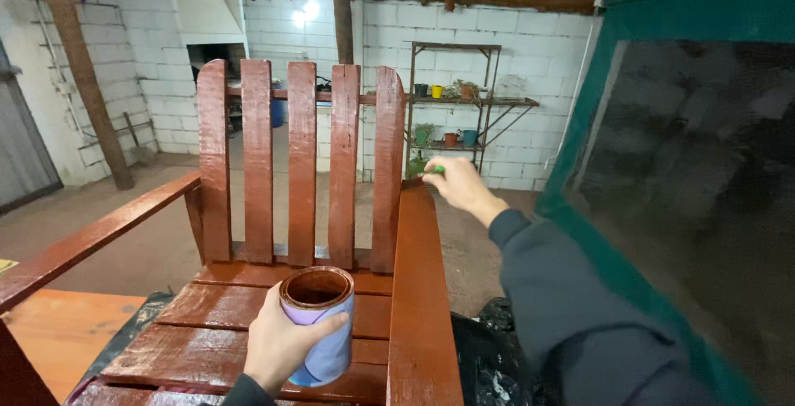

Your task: The person applies a reddish-brown stain to a wooden chair using a paintbrush. They dip the brush into a can of stain and systematically cover the back slats, armrests, seat slats, and legs. The chair is positioned on a black plastic sheet on the floor in a workshop.

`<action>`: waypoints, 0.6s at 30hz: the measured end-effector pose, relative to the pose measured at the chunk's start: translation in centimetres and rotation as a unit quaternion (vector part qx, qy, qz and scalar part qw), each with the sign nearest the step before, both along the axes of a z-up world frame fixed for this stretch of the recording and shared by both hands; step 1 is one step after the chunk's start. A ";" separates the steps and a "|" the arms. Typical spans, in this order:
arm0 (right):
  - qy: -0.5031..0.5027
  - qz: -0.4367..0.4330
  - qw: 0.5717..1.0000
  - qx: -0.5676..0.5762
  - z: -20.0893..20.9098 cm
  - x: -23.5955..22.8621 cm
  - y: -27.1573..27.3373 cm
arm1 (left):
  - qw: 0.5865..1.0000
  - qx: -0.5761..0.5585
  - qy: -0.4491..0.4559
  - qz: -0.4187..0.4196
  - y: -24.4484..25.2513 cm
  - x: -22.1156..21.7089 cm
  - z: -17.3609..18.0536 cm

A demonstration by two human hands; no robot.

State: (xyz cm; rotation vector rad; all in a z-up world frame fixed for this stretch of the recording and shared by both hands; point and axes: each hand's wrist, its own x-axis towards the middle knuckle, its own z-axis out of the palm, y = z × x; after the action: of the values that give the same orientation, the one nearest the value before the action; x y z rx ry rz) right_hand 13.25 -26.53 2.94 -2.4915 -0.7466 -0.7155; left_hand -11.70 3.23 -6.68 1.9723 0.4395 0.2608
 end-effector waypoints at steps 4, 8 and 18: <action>0.058 0.013 0.998 -0.034 -0.3 -5.3 2.6 | 1.000 0.010 -0.001 -0.010 -0.2 -0.3 -0.6; 0.001 0.054 0.996 -0.067 -0.3 -13.6 2.3 | 0.999 0.018 -0.005 -0.027 0.1 0.8 -1.2; 0.205 0.132 0.940 0.238 4.2 -20.0 2.6 | 0.999 0.021 -0.011 -0.047 0.3 2.4 -0.7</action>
State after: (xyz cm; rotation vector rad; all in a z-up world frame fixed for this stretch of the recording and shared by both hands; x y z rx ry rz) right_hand -6.71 -23.88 7.12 -1.9556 -0.6399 -0.2259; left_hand -9.31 3.51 -7.37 2.0229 0.3286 0.2345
